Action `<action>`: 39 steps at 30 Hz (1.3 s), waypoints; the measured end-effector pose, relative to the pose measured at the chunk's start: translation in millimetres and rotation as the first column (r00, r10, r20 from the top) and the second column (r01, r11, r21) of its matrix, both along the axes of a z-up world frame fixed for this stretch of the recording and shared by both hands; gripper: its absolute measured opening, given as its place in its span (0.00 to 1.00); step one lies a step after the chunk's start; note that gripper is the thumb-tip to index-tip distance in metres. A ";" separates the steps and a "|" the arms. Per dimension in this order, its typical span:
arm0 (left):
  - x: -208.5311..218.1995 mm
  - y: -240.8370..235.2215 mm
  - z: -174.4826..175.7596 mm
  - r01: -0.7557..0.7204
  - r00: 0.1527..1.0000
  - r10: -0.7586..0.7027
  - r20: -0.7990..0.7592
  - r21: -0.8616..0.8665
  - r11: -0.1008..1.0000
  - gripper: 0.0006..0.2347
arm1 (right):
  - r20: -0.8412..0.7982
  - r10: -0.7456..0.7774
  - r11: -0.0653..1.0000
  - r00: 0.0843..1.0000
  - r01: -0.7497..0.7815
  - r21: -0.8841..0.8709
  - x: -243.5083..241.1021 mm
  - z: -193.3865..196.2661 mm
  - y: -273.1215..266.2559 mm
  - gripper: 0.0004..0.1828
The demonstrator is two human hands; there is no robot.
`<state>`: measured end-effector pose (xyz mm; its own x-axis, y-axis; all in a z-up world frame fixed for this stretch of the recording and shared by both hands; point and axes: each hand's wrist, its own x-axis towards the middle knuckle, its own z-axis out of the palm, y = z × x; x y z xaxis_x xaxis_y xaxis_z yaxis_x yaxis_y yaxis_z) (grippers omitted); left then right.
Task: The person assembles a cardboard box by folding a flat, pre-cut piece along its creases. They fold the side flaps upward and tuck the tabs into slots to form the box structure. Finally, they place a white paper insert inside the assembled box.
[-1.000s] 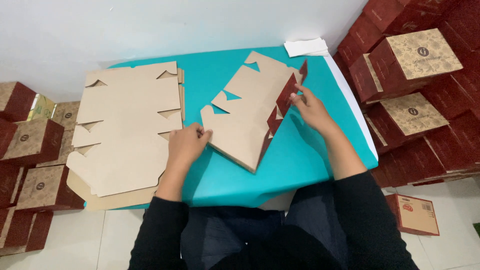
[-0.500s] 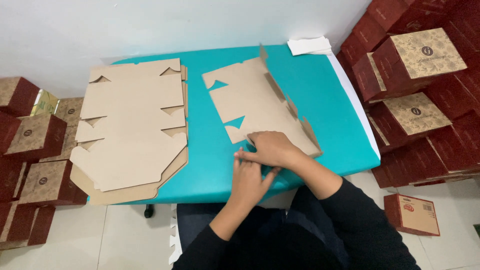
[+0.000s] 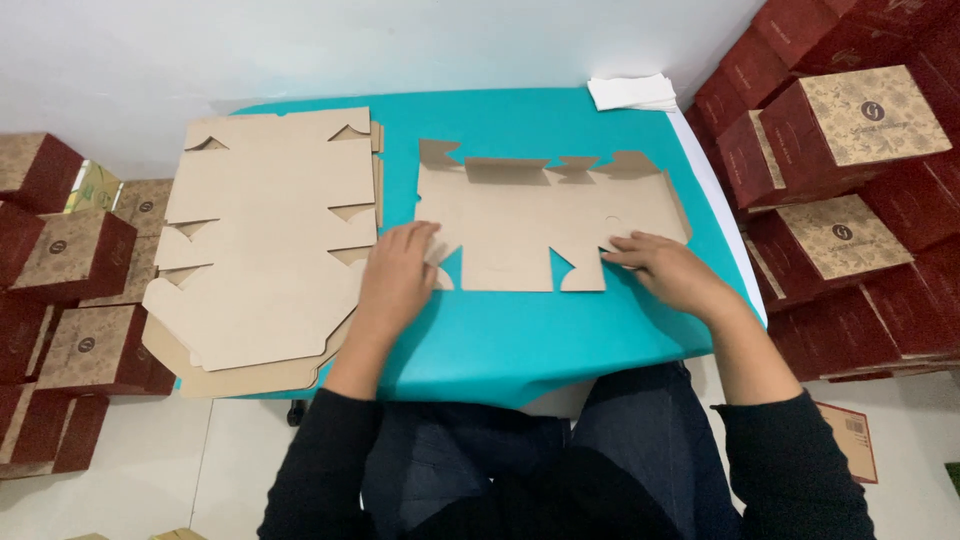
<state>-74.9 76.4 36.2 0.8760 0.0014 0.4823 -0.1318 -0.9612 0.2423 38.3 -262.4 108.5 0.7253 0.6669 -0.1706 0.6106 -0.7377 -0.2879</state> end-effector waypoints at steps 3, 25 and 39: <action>20.1 34.9 -26.7 -0.079 0.958 0.083 -0.275 0.029 0.996 0.26 | -0.077 -0.055 0.998 0.996 0.056 0.020 29.1 -20.5 -26.6 0.23; 3.3 15.7 -9.5 -0.013 0.938 -0.025 -0.346 -0.108 0.994 0.07 | 0.216 0.298 0.941 0.930 -0.324 0.097 -3.0 -73.0 135.8 0.19; 14.1 8.8 -39.7 -0.114 0.993 0.110 -0.033 -0.172 0.978 0.08 | 0.048 0.097 0.931 0.994 -0.107 0.350 3.3 -65.8 151.5 0.05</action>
